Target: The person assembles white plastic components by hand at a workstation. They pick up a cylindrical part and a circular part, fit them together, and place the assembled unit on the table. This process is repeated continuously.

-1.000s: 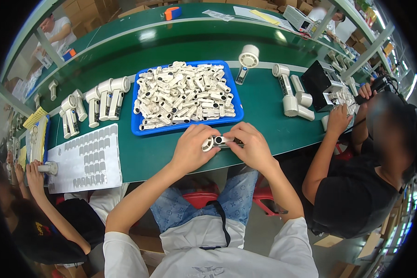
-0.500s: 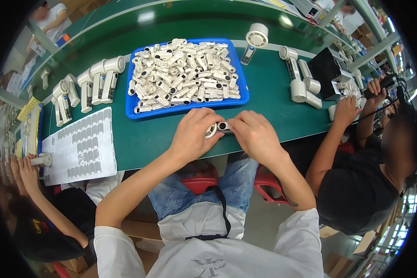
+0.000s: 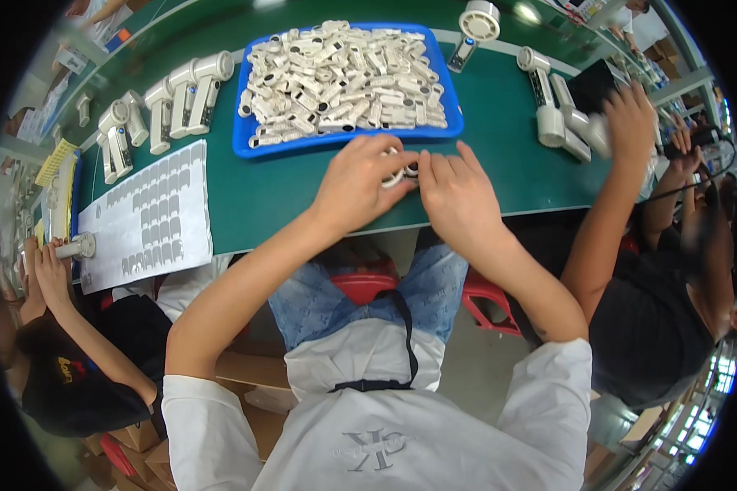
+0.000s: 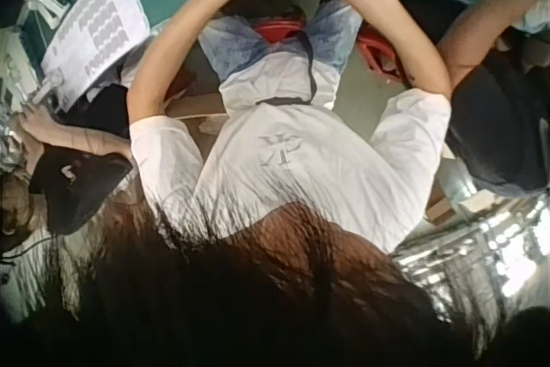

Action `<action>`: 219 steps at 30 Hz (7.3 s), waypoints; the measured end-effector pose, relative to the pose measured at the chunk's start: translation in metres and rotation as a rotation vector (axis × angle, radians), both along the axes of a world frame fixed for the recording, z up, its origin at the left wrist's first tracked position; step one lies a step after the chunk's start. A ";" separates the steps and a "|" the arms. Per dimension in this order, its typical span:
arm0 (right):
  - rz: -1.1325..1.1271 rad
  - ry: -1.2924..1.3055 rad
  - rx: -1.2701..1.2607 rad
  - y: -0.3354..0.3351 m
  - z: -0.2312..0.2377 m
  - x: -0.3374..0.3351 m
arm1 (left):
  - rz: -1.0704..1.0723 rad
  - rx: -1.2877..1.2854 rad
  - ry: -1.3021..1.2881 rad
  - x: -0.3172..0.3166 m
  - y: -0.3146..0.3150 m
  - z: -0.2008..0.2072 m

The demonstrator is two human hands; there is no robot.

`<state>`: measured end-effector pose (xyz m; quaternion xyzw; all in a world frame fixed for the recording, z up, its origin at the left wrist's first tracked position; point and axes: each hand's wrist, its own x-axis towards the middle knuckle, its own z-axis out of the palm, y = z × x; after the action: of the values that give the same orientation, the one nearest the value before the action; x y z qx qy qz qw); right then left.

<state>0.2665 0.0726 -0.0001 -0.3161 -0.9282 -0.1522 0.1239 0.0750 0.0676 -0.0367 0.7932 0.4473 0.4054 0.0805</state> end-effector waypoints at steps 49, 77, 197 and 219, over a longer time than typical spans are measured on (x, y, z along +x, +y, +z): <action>0.316 0.693 -1.001 -0.030 0.012 -0.044 | 0.631 -0.192 -0.806 -0.172 -0.062 0.056; -0.095 0.747 -0.306 0.051 0.074 0.061 | 0.651 0.106 -0.216 -0.313 0.032 0.062; 0.432 0.733 -0.956 -0.041 0.002 -0.082 | 0.301 -0.362 -1.020 -0.072 -0.091 0.044; -0.591 0.160 -0.221 0.135 0.016 0.178 | 1.419 -0.188 0.225 -0.611 -0.059 -0.053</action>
<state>0.4445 0.2073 0.0159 -0.5943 -0.7945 -0.0547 0.1120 -0.5361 0.0090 -0.0894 0.3387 0.8928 0.2358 -0.1806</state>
